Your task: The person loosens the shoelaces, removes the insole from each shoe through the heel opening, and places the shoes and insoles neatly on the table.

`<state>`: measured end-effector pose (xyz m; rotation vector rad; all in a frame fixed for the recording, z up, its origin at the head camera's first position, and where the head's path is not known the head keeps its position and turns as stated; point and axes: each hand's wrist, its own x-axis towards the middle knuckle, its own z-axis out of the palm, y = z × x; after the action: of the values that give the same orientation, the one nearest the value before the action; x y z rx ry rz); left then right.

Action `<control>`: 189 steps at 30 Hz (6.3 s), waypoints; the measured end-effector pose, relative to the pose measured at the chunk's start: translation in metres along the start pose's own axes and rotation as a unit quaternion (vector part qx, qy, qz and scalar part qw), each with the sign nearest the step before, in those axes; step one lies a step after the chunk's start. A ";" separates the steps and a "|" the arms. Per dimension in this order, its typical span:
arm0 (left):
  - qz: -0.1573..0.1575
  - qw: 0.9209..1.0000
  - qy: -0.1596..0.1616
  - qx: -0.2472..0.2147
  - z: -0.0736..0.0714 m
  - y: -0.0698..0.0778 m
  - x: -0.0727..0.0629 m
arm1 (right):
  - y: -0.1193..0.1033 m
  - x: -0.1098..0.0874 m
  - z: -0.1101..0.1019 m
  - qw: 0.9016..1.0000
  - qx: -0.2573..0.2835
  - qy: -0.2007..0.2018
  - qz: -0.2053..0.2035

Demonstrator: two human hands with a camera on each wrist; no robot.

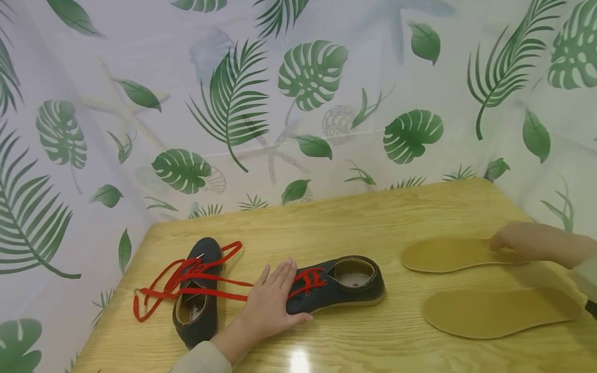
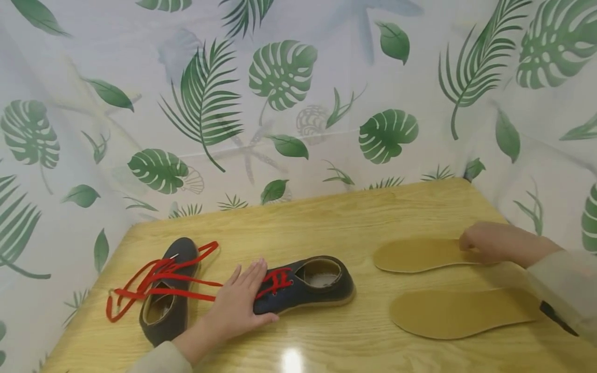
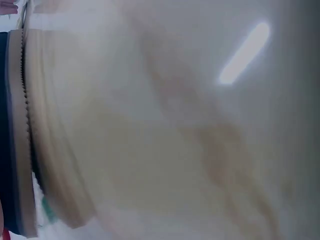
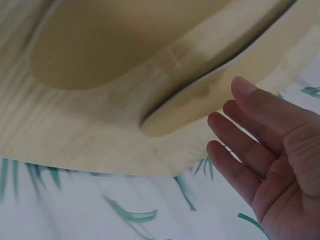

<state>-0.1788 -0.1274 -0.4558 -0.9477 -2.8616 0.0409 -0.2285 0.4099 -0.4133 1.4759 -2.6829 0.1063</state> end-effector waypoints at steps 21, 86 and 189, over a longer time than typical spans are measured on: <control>-0.272 0.658 0.079 -0.698 -0.049 0.045 -0.011 | -0.023 0.073 -0.035 0.954 0.197 -0.155 0.163; -0.460 0.240 0.142 -0.843 -0.047 0.150 0.034 | -0.093 0.232 -0.009 0.708 0.588 -0.284 0.269; -0.473 0.586 0.029 -0.657 -0.040 -0.042 -0.052 | -0.263 0.326 0.041 0.471 0.779 0.064 0.409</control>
<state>-0.1570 -0.1927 -0.4193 0.7646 -2.4477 -2.2518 -0.1813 -0.0084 -0.4146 -0.4099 -2.3103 2.9663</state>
